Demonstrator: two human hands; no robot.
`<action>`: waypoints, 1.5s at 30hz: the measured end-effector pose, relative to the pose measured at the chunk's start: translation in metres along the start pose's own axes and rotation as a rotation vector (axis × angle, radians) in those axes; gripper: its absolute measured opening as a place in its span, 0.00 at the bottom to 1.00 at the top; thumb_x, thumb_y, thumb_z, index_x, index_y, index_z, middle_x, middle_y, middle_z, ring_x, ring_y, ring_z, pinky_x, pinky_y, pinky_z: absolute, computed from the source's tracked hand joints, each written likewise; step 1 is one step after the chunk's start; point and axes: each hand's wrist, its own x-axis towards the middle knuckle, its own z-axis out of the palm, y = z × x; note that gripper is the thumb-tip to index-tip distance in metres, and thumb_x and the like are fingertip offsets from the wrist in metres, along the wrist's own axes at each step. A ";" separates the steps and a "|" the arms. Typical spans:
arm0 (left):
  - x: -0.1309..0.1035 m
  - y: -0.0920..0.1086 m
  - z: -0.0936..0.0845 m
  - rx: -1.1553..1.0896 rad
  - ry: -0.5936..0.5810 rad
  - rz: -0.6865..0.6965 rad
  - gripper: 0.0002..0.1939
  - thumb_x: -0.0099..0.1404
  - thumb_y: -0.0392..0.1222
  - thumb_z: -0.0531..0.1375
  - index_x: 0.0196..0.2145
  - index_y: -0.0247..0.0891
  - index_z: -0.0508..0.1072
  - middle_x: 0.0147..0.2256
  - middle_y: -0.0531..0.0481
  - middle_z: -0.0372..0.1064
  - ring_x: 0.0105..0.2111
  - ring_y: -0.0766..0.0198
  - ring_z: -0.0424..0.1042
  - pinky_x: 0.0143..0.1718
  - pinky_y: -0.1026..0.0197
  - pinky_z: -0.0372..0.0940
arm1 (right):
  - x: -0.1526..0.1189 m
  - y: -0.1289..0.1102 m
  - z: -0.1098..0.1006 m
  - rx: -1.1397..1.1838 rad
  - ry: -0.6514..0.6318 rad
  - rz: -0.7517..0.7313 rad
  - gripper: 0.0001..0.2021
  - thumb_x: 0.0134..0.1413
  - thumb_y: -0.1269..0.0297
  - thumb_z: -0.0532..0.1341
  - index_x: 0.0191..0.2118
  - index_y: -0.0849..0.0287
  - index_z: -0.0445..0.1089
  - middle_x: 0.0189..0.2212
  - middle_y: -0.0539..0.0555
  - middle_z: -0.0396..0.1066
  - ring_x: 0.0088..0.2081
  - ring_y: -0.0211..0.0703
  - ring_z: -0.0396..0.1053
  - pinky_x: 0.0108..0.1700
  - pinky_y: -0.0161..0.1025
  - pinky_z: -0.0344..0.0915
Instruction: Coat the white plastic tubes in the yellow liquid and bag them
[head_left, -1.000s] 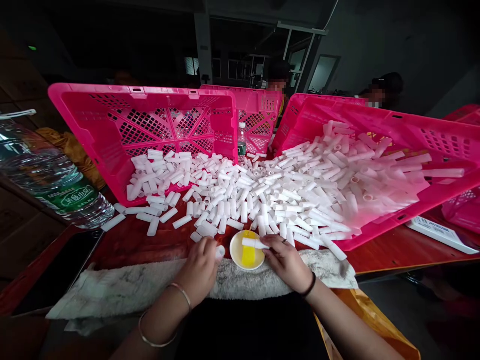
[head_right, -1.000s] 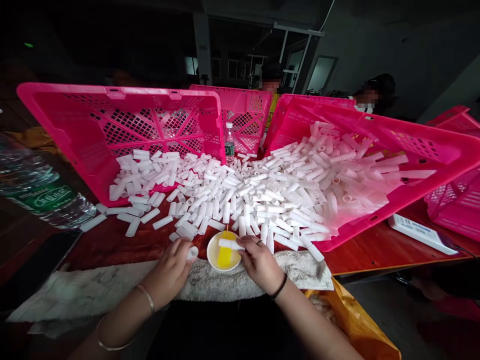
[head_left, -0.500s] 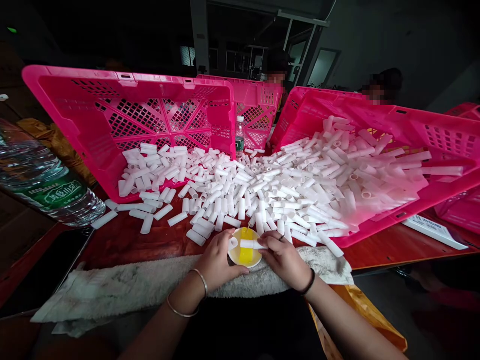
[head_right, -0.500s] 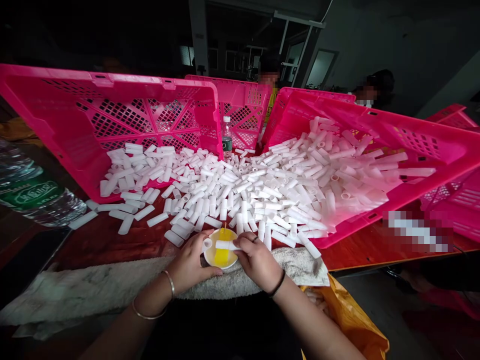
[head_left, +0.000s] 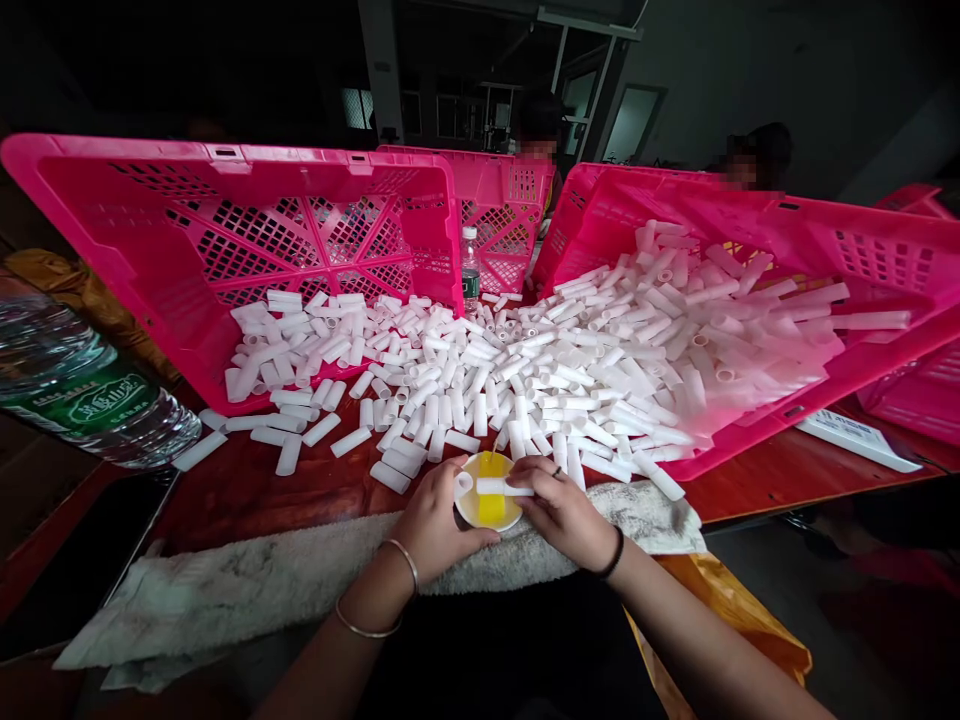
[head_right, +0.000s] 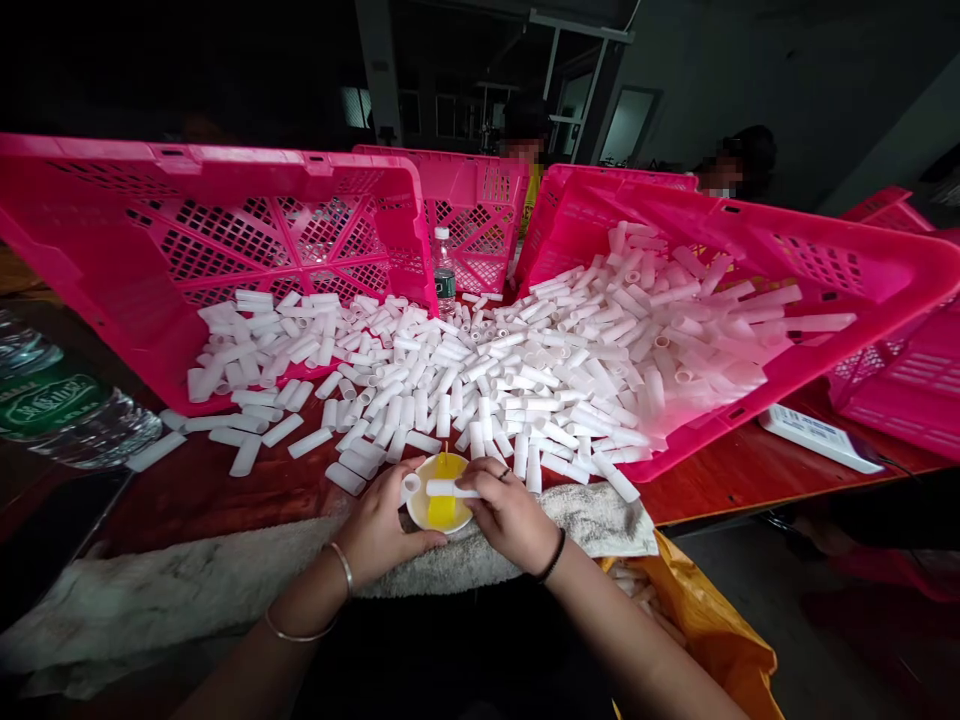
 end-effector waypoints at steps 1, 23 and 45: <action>0.000 0.000 0.000 0.002 -0.004 0.001 0.44 0.42 0.45 0.71 0.54 0.39 0.56 0.53 0.38 0.61 0.54 0.46 0.61 0.54 0.42 0.58 | -0.001 0.000 0.000 0.034 -0.009 0.046 0.14 0.58 0.66 0.56 0.50 0.58 0.64 0.45 0.60 0.68 0.48 0.46 0.68 0.48 0.44 0.68; -0.006 0.002 -0.010 0.021 0.075 0.194 0.32 0.55 0.47 0.62 0.53 0.38 0.53 0.57 0.34 0.51 0.56 0.46 0.56 0.54 0.43 0.58 | -0.009 -0.003 0.002 -0.073 0.178 -0.102 0.11 0.57 0.72 0.55 0.45 0.56 0.64 0.41 0.58 0.69 0.45 0.47 0.68 0.45 0.45 0.68; -0.036 0.041 -0.022 0.101 -0.010 0.249 0.13 0.68 0.42 0.50 0.49 0.43 0.61 0.44 0.45 0.69 0.44 0.55 0.69 0.44 0.55 0.67 | -0.002 -0.082 -0.071 0.289 0.135 0.356 0.10 0.54 0.60 0.60 0.41 0.57 0.70 0.32 0.52 0.74 0.30 0.39 0.71 0.30 0.34 0.69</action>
